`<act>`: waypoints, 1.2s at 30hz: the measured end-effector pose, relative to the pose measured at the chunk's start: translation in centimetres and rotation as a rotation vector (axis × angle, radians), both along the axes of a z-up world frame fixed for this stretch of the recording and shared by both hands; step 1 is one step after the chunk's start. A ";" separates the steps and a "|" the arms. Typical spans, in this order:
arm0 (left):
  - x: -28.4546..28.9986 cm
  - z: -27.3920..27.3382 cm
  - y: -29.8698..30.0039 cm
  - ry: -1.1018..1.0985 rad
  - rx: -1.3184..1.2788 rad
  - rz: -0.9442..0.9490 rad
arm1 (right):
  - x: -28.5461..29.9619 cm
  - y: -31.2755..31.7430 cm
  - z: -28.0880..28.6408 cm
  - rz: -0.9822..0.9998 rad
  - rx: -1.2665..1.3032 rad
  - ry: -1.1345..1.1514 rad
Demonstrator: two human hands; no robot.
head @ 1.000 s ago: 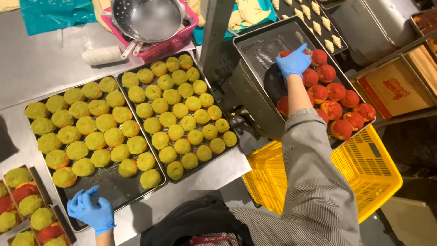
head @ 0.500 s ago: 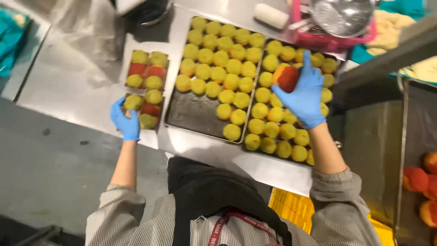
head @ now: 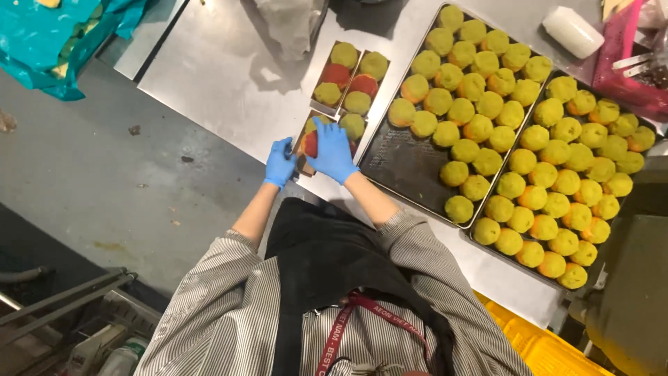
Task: Packaging green and red round pastries into boxes and placing them in a crate.
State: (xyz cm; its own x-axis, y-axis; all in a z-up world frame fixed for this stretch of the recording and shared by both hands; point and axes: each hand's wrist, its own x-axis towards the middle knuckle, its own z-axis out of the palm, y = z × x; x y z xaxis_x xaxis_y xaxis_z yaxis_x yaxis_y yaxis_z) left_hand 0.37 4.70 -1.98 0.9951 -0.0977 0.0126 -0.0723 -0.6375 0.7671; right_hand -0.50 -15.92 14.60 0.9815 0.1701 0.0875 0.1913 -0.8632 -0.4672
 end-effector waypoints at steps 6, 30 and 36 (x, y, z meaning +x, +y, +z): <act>0.4 -0.7 1.2 0.093 -0.260 -0.063 | 0.3 4.0 -4.0 0.101 -0.180 0.113; -0.6 0.0 0.7 0.119 -0.357 -0.129 | -1.5 1.7 -3.3 -0.242 -0.190 0.051; -0.1 1.3 0.2 0.063 -0.261 -0.122 | -0.9 -5.8 -0.1 -0.381 -0.119 0.029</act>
State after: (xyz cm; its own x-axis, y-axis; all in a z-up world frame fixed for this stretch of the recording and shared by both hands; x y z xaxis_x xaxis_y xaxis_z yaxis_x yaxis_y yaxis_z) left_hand 0.25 4.90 -0.68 0.9759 -0.2179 -0.0088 -0.0829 -0.4079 0.9093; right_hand -1.43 -21.69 14.51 0.9781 -0.1993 0.0601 -0.1650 -0.9183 -0.3600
